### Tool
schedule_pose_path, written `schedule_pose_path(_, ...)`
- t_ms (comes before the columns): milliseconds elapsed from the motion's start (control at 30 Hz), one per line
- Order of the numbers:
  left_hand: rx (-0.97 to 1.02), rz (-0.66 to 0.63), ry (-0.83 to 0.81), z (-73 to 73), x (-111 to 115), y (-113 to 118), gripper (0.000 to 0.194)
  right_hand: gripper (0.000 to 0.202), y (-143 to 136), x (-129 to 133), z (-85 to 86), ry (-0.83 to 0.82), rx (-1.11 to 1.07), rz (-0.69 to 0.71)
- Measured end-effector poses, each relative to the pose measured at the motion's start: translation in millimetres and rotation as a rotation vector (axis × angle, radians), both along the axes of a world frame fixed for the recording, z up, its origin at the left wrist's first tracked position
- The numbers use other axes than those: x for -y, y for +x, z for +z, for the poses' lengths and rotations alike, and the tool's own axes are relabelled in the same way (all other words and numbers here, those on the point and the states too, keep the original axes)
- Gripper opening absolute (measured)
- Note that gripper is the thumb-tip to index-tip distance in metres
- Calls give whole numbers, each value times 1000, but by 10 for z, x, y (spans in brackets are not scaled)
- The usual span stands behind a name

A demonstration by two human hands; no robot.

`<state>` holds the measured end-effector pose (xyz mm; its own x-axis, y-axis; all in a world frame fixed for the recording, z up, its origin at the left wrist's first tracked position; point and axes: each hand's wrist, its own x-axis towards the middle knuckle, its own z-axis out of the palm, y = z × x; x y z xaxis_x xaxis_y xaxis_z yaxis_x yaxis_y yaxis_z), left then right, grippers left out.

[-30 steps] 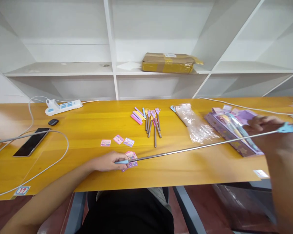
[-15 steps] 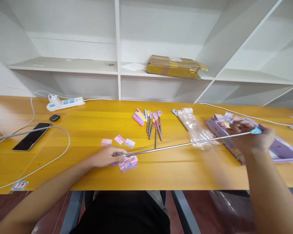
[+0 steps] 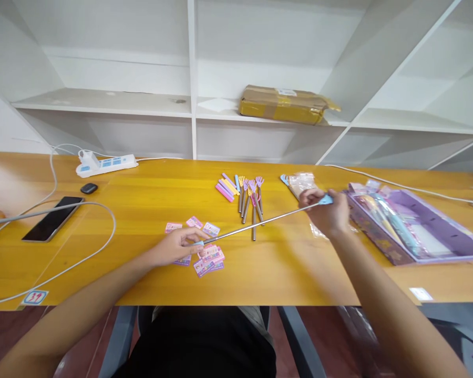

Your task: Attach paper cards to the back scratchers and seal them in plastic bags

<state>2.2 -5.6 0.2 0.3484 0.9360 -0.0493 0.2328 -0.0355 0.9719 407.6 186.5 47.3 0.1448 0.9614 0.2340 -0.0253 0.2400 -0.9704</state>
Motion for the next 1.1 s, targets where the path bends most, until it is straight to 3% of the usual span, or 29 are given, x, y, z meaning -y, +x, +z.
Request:
schedule_pose_path(100,-8,56,15,2,-5,-12,40,45,-442,119,-97,-88,-62,343)
schedule_pose_path(300,16,135,44,-46,-25,-27,40,60,-1232,442,-207,8,-40,599)
schedule_pose_path(467,105,150,61,-89,0,29,31,72,-1878,901,-546,-95,25,879)
schedule_pose_path(533,114,139,51,-97,8,36,28,78,-2032,1035,-675,-115,22,927)
schedule_pose_path(800,-26,139,76,-167,-8,34,29,83,-1977,1014,-894,-43,43,912)
schedule_pose_path(1100,-131,58,56,48,26,32,33,83,-1881,936,-841,18,66,898)
